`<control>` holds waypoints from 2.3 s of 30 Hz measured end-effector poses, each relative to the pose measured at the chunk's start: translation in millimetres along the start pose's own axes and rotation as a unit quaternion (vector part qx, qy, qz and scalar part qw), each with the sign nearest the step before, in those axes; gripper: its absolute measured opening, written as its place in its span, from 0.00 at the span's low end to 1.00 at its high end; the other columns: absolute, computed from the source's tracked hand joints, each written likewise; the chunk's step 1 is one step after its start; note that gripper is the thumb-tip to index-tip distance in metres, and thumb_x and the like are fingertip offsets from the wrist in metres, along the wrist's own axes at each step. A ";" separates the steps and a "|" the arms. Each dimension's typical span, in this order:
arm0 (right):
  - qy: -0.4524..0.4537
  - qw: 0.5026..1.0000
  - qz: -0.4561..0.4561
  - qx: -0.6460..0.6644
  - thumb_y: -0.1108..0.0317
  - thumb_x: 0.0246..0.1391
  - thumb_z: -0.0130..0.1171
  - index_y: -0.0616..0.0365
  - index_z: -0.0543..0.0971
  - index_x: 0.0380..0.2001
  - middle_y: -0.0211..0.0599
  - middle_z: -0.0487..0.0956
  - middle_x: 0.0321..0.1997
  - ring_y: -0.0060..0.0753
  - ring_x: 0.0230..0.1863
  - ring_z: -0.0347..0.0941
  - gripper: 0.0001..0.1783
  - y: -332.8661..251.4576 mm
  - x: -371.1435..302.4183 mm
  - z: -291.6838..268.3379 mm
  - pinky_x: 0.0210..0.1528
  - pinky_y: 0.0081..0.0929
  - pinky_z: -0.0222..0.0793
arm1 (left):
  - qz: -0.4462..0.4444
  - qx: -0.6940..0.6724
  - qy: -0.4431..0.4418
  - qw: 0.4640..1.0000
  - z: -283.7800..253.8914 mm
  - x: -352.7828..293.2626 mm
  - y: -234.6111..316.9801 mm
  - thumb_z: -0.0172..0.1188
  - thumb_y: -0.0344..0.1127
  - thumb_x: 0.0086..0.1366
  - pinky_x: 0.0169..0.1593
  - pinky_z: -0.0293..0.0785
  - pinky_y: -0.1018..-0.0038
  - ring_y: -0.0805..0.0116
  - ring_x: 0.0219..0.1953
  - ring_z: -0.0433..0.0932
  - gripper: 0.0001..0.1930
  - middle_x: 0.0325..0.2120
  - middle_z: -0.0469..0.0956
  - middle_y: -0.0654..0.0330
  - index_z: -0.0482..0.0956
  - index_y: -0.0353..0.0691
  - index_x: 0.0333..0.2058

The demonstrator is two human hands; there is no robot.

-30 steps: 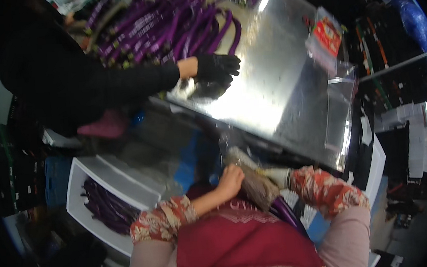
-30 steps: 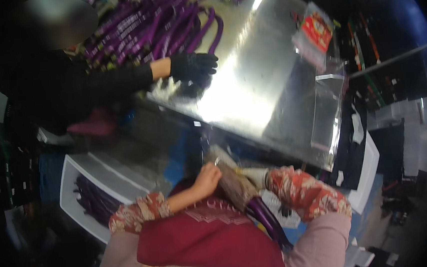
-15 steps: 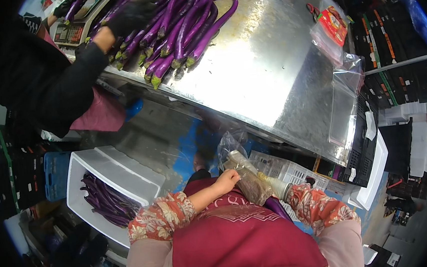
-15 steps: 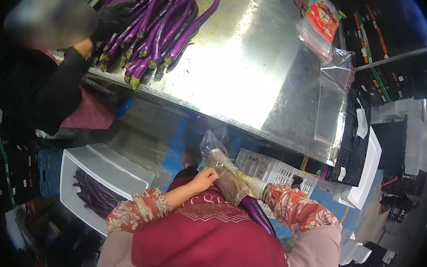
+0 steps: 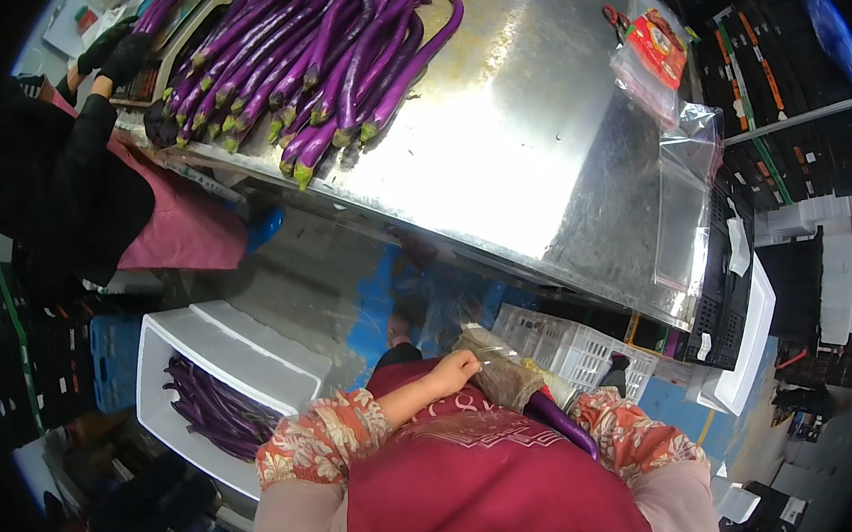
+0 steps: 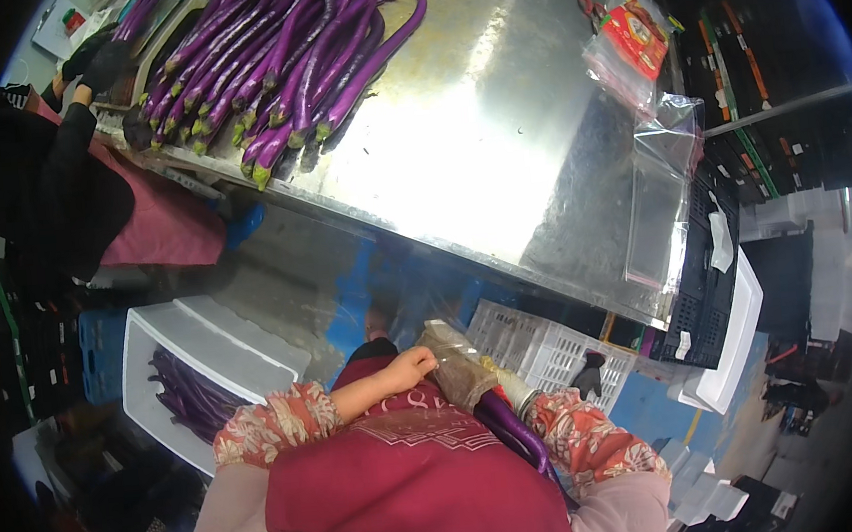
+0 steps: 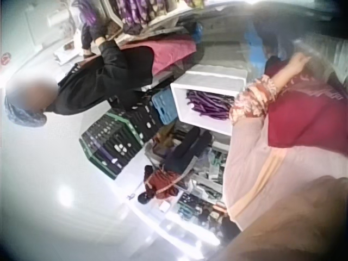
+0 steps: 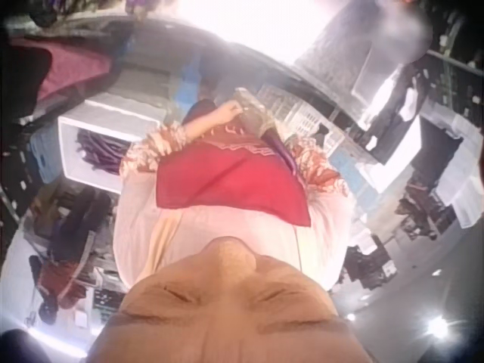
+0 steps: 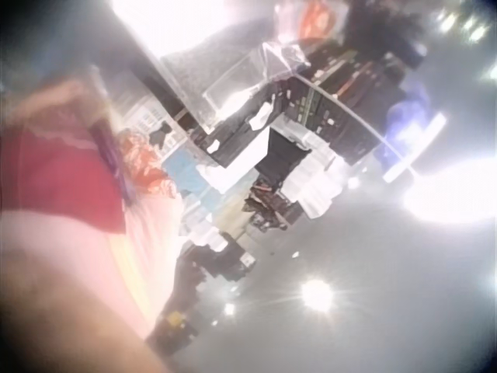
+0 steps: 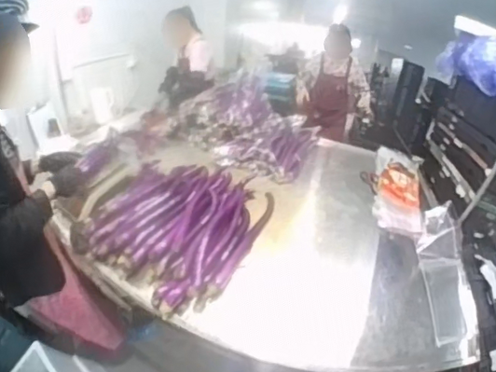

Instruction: The person repeatedly picks long purple eggplants from a metal table, places them into clear plastic bags, and sets the filled bags aside. Other workers are visible in the background performing similar packaging tasks.

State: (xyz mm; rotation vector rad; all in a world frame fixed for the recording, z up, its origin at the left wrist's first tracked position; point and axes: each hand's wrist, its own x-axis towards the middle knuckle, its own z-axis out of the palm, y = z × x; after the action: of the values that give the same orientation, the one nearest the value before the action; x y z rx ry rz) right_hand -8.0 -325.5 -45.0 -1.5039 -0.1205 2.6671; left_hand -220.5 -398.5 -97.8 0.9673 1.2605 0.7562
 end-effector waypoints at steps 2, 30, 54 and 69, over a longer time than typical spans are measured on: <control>0.046 0.999 -0.010 -0.016 0.53 0.60 0.43 0.62 0.70 0.47 0.39 0.75 0.44 0.30 0.42 0.73 0.24 -1.8 0.4 0.1 0.48 0.26 0.68 | 0.020 0.011 0.009 1.000 -3.1 1.9 3.3 0.51 0.37 0.61 0.31 0.67 0.75 0.72 0.26 0.69 0.10 0.25 0.70 0.59 0.71 0.35 0.29; -0.167 0.985 0.040 0.019 0.68 0.61 0.40 0.65 0.52 0.60 0.45 0.59 0.61 0.32 0.61 0.56 0.26 -66.7 13.8 84.3 0.63 0.25 0.52 | -0.034 -0.183 0.091 0.978 -59.9 -2.0 43.5 0.47 0.35 0.64 0.33 0.65 0.79 0.78 0.28 0.66 0.07 0.24 0.69 0.67 0.69 0.39 0.30; -0.192 0.977 -0.043 -0.079 0.68 0.59 0.44 0.59 0.57 0.59 0.40 0.62 0.60 0.35 0.59 0.60 0.25 -62.9 21.5 135.9 0.59 0.32 0.59 | 0.093 0.012 0.191 0.977 -115.6 -28.0 65.6 0.49 0.34 0.62 0.33 0.65 0.73 0.68 0.28 0.67 0.09 0.24 0.67 0.58 0.67 0.35 0.27; -0.202 0.979 0.006 0.001 0.67 0.60 0.40 0.65 0.57 0.58 0.44 0.62 0.60 0.35 0.58 0.63 0.24 -55.6 32.3 116.1 0.59 0.28 0.61 | 0.079 -0.061 0.173 0.980 -121.5 -45.9 55.6 0.48 0.34 0.64 0.33 0.66 0.81 0.80 0.28 0.66 0.07 0.24 0.68 0.67 0.69 0.37 0.30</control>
State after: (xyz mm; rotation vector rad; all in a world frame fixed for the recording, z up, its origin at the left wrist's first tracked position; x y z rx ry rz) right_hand -122.5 -270.3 -6.6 -0.9434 -0.1333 2.9403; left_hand -345.4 -394.7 -31.9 0.8667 1.4273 1.1507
